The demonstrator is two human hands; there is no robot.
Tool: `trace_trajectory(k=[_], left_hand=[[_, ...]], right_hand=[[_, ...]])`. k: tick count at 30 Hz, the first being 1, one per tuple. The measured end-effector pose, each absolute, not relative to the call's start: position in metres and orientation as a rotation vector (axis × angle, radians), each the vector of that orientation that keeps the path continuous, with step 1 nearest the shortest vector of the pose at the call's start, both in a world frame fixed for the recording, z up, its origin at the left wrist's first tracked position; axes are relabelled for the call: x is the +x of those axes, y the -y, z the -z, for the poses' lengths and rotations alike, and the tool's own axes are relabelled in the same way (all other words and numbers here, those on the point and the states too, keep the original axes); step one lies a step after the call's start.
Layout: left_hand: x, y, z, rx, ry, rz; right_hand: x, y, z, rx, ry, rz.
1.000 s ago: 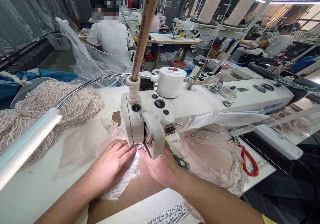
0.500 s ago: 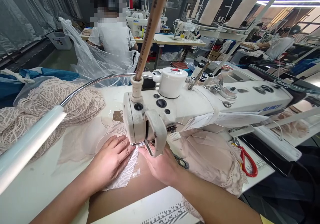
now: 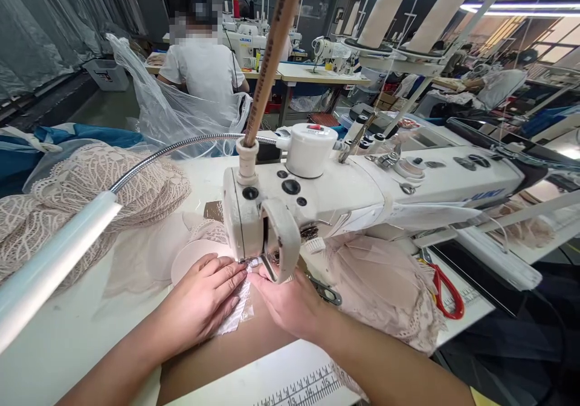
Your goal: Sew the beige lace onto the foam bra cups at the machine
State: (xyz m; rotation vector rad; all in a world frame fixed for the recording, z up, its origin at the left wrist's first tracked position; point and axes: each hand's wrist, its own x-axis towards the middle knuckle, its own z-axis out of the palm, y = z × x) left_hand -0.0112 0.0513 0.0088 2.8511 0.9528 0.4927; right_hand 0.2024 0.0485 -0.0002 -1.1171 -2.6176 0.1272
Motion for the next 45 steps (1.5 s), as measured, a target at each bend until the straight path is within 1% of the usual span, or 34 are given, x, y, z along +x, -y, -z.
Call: trace_trajectory(k=[6,14,22,29,34,40,45], left_hand=[[-0.006,-0.051,-0.012,2.789,-1.015,-0.454],[-0.010,-0.054,-0.010,2.795,-1.055,-0.399],[-0.011,-0.056,-0.008,2.817,-1.083,-0.368],[-0.010,-0.055,-0.009,2.825,-1.087,-0.376],[-0.011,-0.055,-0.007,2.835,-1.086,-0.409],[-0.012,-0.054,-0.006,2.852,-1.049,-0.443],[-0.012,-0.053,-0.007,2.856,-0.966,-0.460]], right_hand=[[0.199,-0.050,0.005,-1.181,2.537,-0.049],[0.204,-0.049,0.005,-1.163,2.540,-0.067],[0.218,-0.044,0.003,-0.937,2.545,-0.248],[0.219,-0.039,0.002,-0.817,2.553,-0.318],[0.216,-0.037,0.001,-0.793,2.661,-0.309],[0.213,-0.036,0.001,-0.861,2.746,-0.296],[0.215,-0.036,0.002,-0.853,2.736,-0.219]])
